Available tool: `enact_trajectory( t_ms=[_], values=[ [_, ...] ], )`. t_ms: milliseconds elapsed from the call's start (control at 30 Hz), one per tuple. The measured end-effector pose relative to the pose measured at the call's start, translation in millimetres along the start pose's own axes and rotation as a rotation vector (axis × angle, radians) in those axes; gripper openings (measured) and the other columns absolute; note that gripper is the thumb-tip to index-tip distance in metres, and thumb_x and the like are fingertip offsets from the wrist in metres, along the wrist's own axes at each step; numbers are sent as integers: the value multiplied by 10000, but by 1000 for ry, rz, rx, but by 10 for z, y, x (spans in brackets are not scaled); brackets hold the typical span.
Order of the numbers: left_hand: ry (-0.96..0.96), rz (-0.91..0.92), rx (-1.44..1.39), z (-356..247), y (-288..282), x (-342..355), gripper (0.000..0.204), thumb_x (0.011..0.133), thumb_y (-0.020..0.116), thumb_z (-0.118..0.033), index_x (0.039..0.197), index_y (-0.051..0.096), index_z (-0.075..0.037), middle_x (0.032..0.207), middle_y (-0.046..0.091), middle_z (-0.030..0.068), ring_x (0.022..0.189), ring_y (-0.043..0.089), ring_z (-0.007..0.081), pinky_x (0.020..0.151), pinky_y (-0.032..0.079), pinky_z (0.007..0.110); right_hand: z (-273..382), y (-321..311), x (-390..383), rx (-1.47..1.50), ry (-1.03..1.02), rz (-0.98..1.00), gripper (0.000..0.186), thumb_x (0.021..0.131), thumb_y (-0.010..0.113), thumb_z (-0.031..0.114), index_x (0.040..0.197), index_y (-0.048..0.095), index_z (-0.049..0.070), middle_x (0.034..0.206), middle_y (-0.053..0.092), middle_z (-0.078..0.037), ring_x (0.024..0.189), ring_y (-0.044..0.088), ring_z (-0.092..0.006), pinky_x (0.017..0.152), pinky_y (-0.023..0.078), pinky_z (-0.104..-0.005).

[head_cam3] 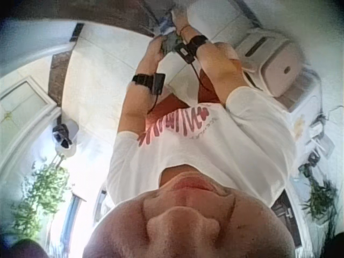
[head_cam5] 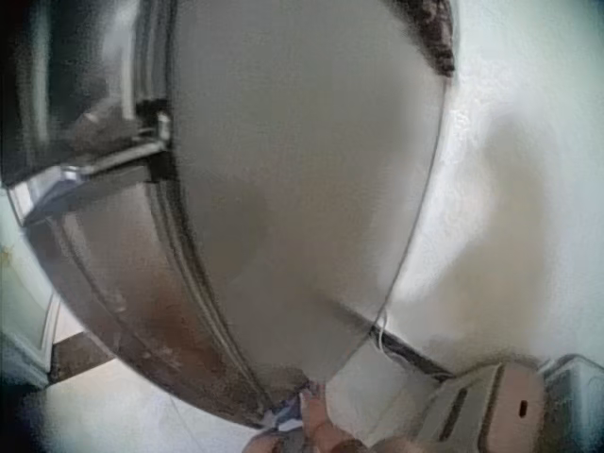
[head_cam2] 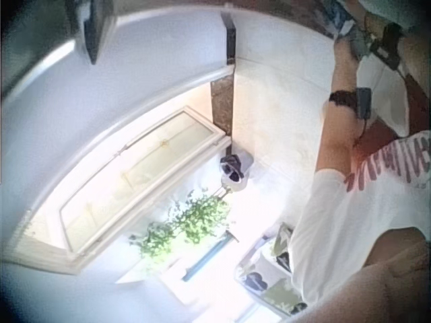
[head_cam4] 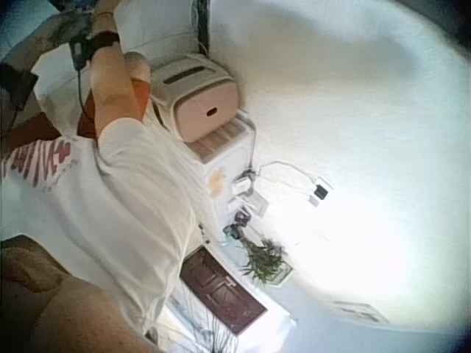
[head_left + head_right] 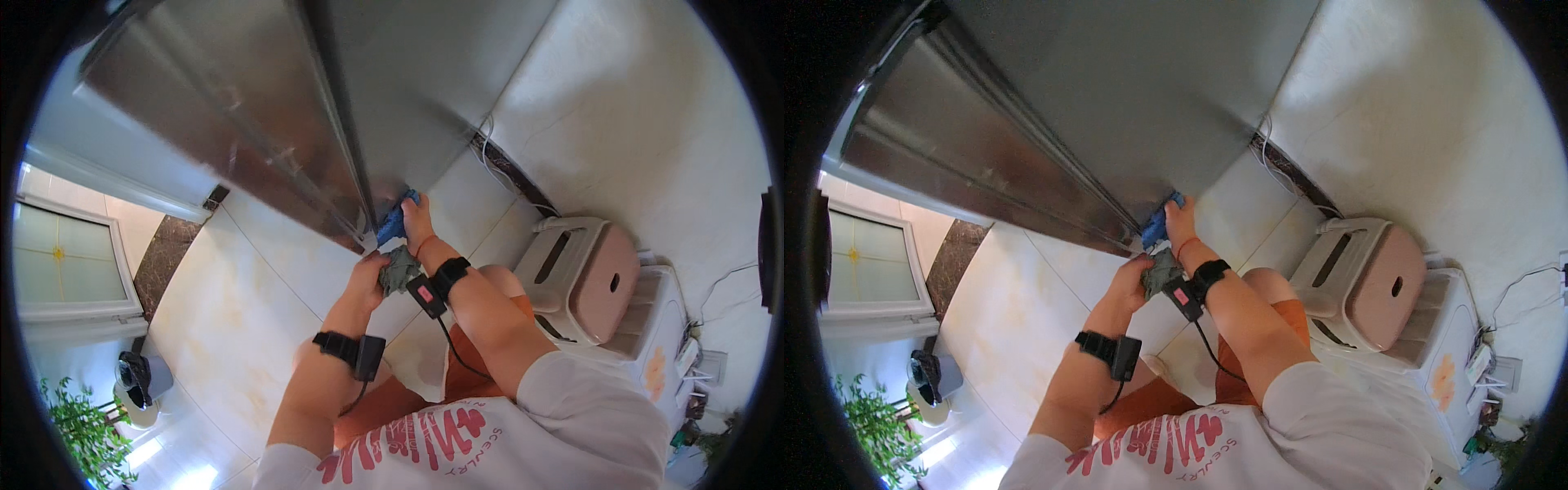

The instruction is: The person sprays a plant with a bottle and then uses a cloth to wipe a tabletop, a router, a wall outlet, a stool, a tapestry, and a refrigerator.

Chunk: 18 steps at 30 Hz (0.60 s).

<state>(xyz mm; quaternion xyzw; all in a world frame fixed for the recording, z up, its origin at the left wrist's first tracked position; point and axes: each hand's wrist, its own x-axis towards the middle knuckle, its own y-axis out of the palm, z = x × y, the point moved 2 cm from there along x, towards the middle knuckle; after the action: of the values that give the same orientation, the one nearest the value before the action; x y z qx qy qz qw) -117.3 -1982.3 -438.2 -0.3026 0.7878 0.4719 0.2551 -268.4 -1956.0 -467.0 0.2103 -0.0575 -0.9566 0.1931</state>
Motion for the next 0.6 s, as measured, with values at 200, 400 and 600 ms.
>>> enact_trajectory(
  t_ms=[200,400,600],
  values=[
    [-22,-25,47,84,133,-230,629,849,424,-19,1404,128,-30,1205,467,200,977,568,310,775,511,420,-899,-754,1026,-342,-44,-331,230,758,538,56,978,527,-11,793,576,-115,628,548,-216,554,465,-360],
    [35,-105,6,-105,-152,-376,653,833,445,-6,1402,125,-28,1195,472,201,991,562,311,807,501,443,-1077,-332,379,43,578,347,137,787,523,15,917,562,-8,840,608,-125,696,608,-258,626,532,-390],
    [60,-122,109,-91,-401,-33,483,814,457,17,1283,337,20,1053,539,193,881,602,306,747,530,417,176,-160,-378,310,514,668,201,793,577,51,970,544,-38,910,623,-114,824,624,-225,762,515,-334]
  ],
)
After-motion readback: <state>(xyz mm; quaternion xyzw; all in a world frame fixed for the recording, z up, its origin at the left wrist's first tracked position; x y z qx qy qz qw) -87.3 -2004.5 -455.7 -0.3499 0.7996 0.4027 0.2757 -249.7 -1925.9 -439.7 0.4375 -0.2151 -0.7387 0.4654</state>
